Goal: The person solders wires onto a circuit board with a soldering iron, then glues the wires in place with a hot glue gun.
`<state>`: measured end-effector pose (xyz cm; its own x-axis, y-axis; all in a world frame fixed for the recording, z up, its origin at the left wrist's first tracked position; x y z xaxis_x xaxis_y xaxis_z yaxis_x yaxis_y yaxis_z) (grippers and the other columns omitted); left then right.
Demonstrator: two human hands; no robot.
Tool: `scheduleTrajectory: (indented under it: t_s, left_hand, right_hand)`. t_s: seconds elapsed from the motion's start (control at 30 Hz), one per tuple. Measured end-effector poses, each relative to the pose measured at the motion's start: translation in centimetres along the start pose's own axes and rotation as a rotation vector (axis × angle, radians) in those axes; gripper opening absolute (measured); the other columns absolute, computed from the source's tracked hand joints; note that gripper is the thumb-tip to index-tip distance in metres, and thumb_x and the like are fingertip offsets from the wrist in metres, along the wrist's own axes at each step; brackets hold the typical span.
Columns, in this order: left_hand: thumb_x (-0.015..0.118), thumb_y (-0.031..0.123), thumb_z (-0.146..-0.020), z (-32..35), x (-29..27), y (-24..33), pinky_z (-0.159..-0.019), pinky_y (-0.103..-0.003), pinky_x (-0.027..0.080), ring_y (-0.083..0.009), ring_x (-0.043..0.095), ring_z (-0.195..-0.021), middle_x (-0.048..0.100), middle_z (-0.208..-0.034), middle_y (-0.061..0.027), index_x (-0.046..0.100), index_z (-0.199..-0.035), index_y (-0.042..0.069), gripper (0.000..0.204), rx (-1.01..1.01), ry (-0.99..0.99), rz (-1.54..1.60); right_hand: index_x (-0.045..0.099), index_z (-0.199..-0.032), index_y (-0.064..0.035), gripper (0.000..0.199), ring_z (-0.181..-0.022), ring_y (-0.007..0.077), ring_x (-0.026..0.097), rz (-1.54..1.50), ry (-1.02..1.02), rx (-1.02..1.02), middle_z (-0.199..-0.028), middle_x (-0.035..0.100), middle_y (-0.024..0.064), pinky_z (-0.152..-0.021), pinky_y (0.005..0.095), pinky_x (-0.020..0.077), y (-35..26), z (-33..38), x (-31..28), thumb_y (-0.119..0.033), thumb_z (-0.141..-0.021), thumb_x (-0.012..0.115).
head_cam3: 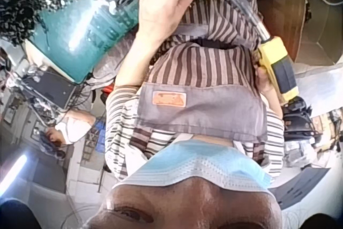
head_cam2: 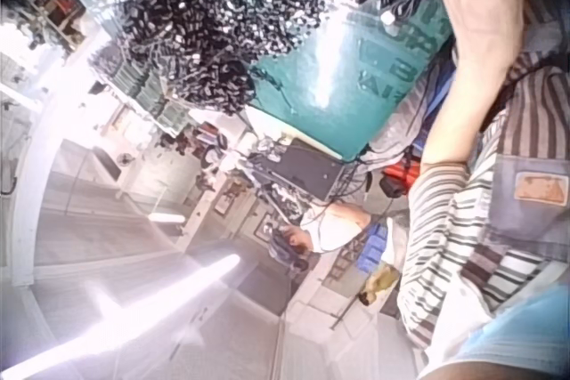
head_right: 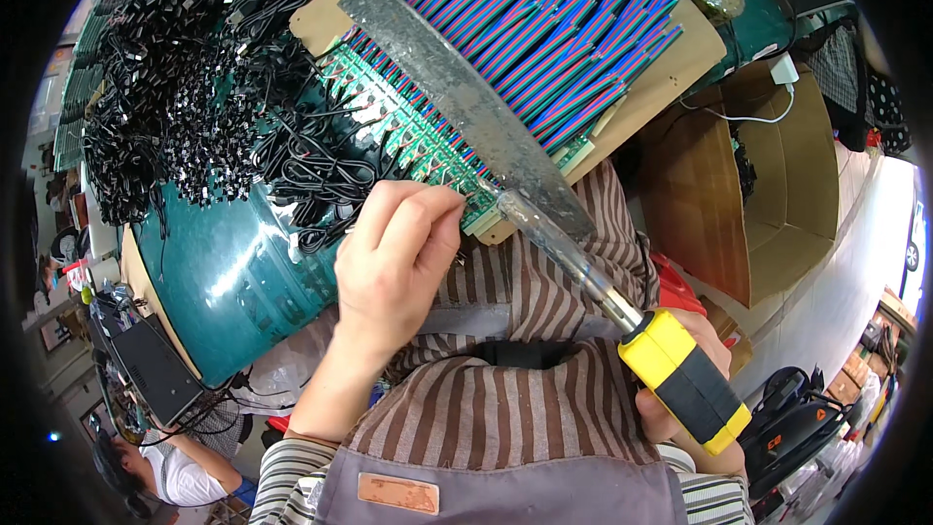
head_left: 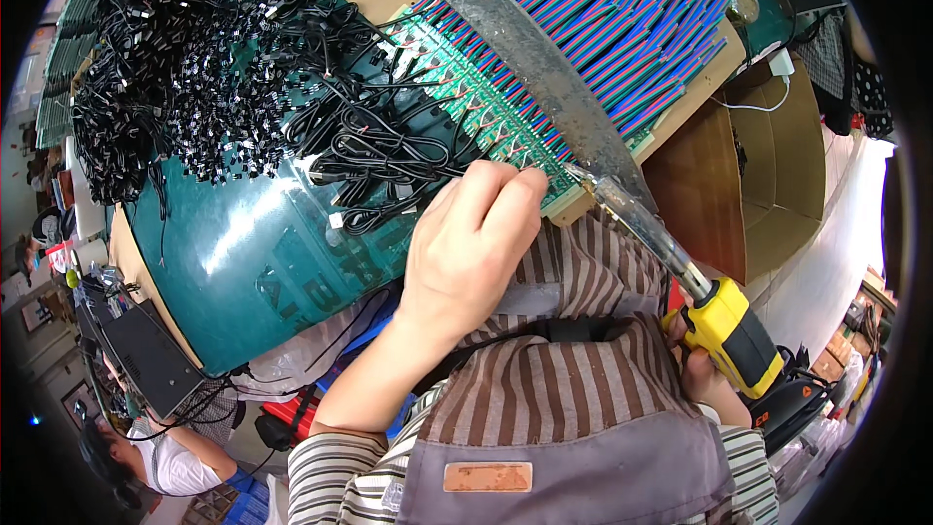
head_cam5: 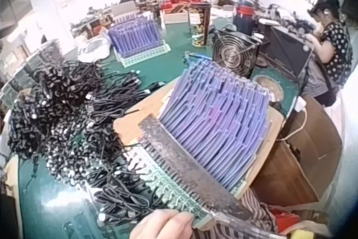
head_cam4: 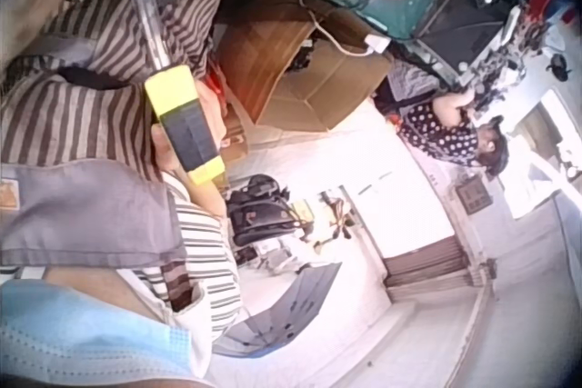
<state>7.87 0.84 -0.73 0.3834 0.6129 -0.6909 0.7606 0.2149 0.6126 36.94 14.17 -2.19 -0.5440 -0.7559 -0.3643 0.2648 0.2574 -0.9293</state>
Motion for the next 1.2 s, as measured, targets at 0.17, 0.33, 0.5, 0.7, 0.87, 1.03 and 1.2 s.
scheduleTrajectory:
  t_s: [0.17, 0.33, 0.5, 0.7, 0.87, 1.03, 1.2]
  left_hand:
    - [0.073, 0.001, -0.073, -0.7, -1.2, -0.8, -0.060, -0.033, 0.052, -0.0230, 0.062, -0.069, 0.057, -0.083, -0.0067, 0.064, -0.096, 0.005, 0.024, 0.057, -0.056, 0.040]
    - [0.075, 0.001, -0.070, -0.6, -1.1, -0.6, -0.059, -0.033, 0.052, -0.0230, 0.062, -0.068, 0.057, -0.079, -0.0067, 0.064, -0.094, 0.003, 0.026, 0.111, -0.048, 0.048]
    - [0.075, 0.000, -0.069, -0.6, -1.0, -0.8, -0.058, -0.033, 0.051, -0.0226, 0.061, -0.066, 0.057, -0.079, -0.0068, 0.064, -0.093, 0.002, 0.027, 0.131, -0.038, 0.051]
    - [0.075, 0.001, -0.069, -0.8, -1.2, -0.6, -0.057, -0.032, 0.050, -0.0218, 0.060, -0.066, 0.055, -0.078, -0.0065, 0.064, -0.092, 0.003, 0.026, 0.134, -0.050, 0.013]
    - [0.076, 0.001, -0.070, -0.9, -1.1, -0.8, -0.052, -0.029, 0.051, -0.0177, 0.062, -0.060, 0.061, -0.076, -0.0041, 0.071, -0.087, 0.008, 0.019, 0.105, -0.013, -0.010]
    - [0.077, 0.001, -0.070, -0.8, -1.1, -0.8, -0.052, -0.029, 0.051, -0.0178, 0.062, -0.060, 0.062, -0.076, -0.0042, 0.071, -0.087, 0.008, 0.019, 0.107, -0.021, -0.019]
    - [0.076, 0.000, -0.071, -0.8, -1.2, -0.9, -0.052, -0.030, 0.051, -0.0192, 0.062, -0.061, 0.062, -0.078, -0.0048, 0.070, -0.089, 0.007, 0.021, 0.111, -0.044, -0.011]
  right_hand:
    - [0.065, -0.092, -0.0013, 0.041, -0.083, 0.0327, 0.063, 0.179, -0.093, 0.040, -0.090, 0.065, 0.0148, -0.073, 0.0398, 0.0511, -1.1, -0.4, 0.2, -0.040, -0.079, 0.062]
    - [0.064, -0.090, -0.0014, 0.039, -0.079, 0.0316, 0.063, 0.239, -0.078, -0.159, -0.087, 0.064, 0.0133, -0.070, 0.0389, 0.0504, -2.6, -2.8, 1.0, -0.039, -0.078, 0.063]
    - [0.063, -0.088, -0.0017, 0.037, -0.075, 0.0306, 0.062, 0.357, -0.133, -0.219, -0.083, 0.062, 0.0119, -0.067, 0.0377, 0.0499, -3.6, -3.2, 1.2, -0.036, -0.076, 0.064]
    - [0.064, -0.088, -0.0014, 0.036, -0.075, 0.0298, 0.062, 0.216, -0.066, -0.238, -0.084, 0.062, 0.0122, -0.066, 0.0375, 0.0498, -1.7, -1.7, 0.6, -0.036, -0.078, 0.062]
    - [0.045, -0.120, -0.0018, 0.071, -0.071, 0.0151, 0.049, 0.096, -0.119, -0.080, -0.085, 0.048, 0.0061, -0.064, 0.0296, 0.0420, -0.1, 0.0, 0.3, -0.066, -0.090, 0.052]
    - [0.044, -0.125, -0.0018, 0.074, -0.067, 0.0132, 0.048, -0.149, 0.085, 0.051, -0.081, 0.049, 0.0049, -0.062, 0.0252, 0.0413, -0.2, -0.2, 1.9, -0.066, -0.089, 0.055]
    - [0.043, -0.129, -0.0010, 0.078, -0.067, 0.0123, 0.049, -0.125, -0.020, 0.016, -0.081, 0.051, 0.0041, -0.062, 0.0251, 0.0410, 0.2, -0.5, 1.6, -0.066, -0.088, 0.056]
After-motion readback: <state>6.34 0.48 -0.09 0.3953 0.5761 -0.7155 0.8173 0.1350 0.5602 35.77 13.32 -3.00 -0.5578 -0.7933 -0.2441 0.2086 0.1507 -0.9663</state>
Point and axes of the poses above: each hand's wrist, its own z-axis away from the middle knuckle, its own x-axis out of the palm, y = z × x, the point moved 3 cm from there along -z, towards the middle knuckle
